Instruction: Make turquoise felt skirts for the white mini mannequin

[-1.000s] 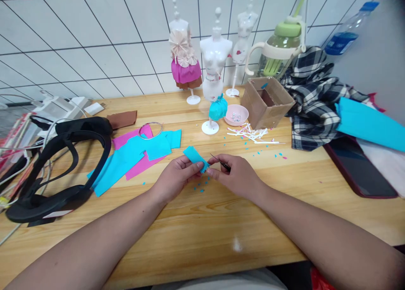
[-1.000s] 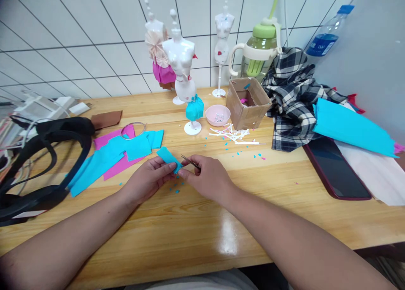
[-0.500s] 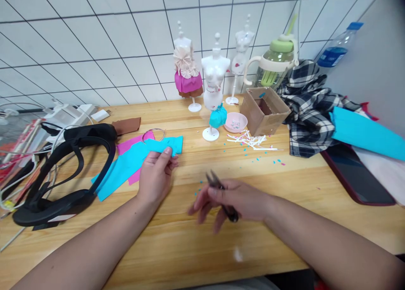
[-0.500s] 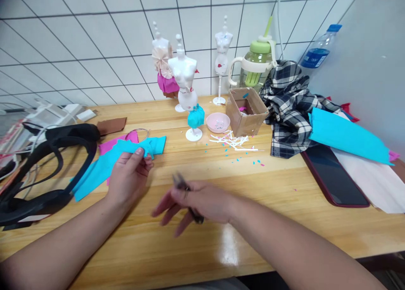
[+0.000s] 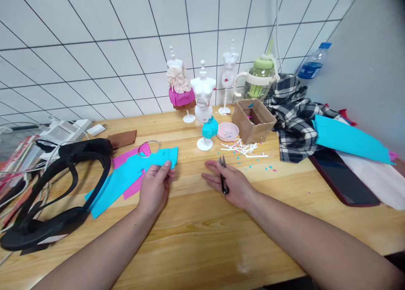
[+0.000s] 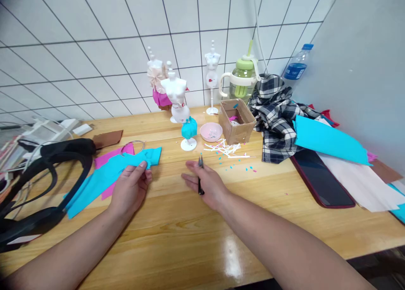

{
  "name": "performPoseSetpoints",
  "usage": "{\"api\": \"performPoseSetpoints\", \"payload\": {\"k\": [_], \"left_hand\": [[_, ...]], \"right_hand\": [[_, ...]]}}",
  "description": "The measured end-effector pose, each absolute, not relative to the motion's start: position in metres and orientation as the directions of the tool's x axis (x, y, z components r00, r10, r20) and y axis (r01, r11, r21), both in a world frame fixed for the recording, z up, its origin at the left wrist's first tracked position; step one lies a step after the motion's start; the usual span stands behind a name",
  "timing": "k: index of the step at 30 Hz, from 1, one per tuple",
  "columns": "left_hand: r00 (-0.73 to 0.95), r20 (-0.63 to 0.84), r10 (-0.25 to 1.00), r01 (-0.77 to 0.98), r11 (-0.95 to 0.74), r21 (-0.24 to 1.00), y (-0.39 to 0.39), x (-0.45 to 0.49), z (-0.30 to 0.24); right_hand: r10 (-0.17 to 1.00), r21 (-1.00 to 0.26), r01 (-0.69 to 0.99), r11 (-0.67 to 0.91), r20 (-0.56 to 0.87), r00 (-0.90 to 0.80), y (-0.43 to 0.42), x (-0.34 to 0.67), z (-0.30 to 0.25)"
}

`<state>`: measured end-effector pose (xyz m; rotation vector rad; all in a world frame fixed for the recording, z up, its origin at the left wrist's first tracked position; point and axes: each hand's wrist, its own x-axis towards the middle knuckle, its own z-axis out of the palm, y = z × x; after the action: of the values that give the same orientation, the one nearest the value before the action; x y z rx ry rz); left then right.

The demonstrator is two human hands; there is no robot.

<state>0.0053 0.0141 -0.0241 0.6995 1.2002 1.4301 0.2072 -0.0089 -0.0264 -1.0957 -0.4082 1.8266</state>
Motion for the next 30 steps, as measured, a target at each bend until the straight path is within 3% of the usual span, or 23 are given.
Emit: {"api": "performPoseSetpoints", "payload": {"k": [4, 6, 9, 12, 14, 15, 17, 19, 21, 23, 27, 30], "left_hand": [[-0.228, -0.147, 0.963, -0.278, 0.080, 0.957, 0.011, 0.005, -0.028], [-0.222, -0.124, 0.967, -0.211, 0.076, 0.975, 0.009, 0.006, -0.029], [-0.132, -0.117, 0.984, -0.027, 0.115, 0.993, 0.003, 0.009, -0.025], [0.032, -0.116, 0.993, 0.130, 0.111, 0.985, -0.004, 0.013, -0.018], [0.084, -0.092, 0.992, 0.175, 0.076, 0.982, -0.007, 0.014, -0.015], [0.088, -0.072, 0.993, 0.191, 0.055, 0.980, -0.007, 0.014, -0.015], [0.099, -0.032, 0.995, 0.232, 0.008, 0.973, -0.007, 0.012, -0.017], [0.157, -0.002, 0.988, 0.285, -0.044, 0.958, -0.007, 0.011, -0.021], [0.257, 0.013, 0.966, 0.333, -0.102, 0.937, -0.008, 0.011, -0.025], [0.353, 0.024, 0.935, 0.348, -0.155, 0.925, -0.009, 0.012, -0.027], [0.413, 0.034, 0.910, 0.317, -0.179, 0.931, -0.009, 0.014, -0.028], [0.394, 0.023, 0.919, 0.308, -0.155, 0.939, -0.007, 0.013, -0.028]], "right_hand": [[0.912, -0.841, -0.530, -0.106, -0.295, 0.285, 0.015, 0.238, -0.036], [0.902, -0.846, -0.533, 0.026, -0.210, 0.376, 0.022, 0.251, -0.034], [0.955, -0.809, -0.582, 0.076, -0.109, 0.276, 0.020, 0.259, -0.024], [0.980, -0.820, -0.539, -0.191, -0.187, -0.064, 0.009, 0.252, -0.017], [0.900, -0.844, -0.358, -0.400, -0.287, -0.329, 0.001, 0.245, -0.017], [0.866, -0.872, -0.245, -0.424, -0.311, -0.391, -0.002, 0.241, -0.018], [0.891, -0.952, -0.037, -0.305, -0.271, -0.365, -0.006, 0.233, -0.018], [0.959, -0.987, 0.139, -0.084, -0.118, -0.256, -0.011, 0.227, -0.016], [0.969, -0.955, 0.278, 0.101, 0.030, -0.247, -0.015, 0.223, -0.013], [0.949, -0.900, 0.383, 0.209, 0.092, -0.303, -0.020, 0.220, -0.010], [0.946, -0.820, 0.533, 0.209, 0.031, -0.322, -0.023, 0.220, -0.012], [0.948, -0.811, 0.547, 0.208, 0.029, -0.318, -0.021, 0.220, -0.016]]}}
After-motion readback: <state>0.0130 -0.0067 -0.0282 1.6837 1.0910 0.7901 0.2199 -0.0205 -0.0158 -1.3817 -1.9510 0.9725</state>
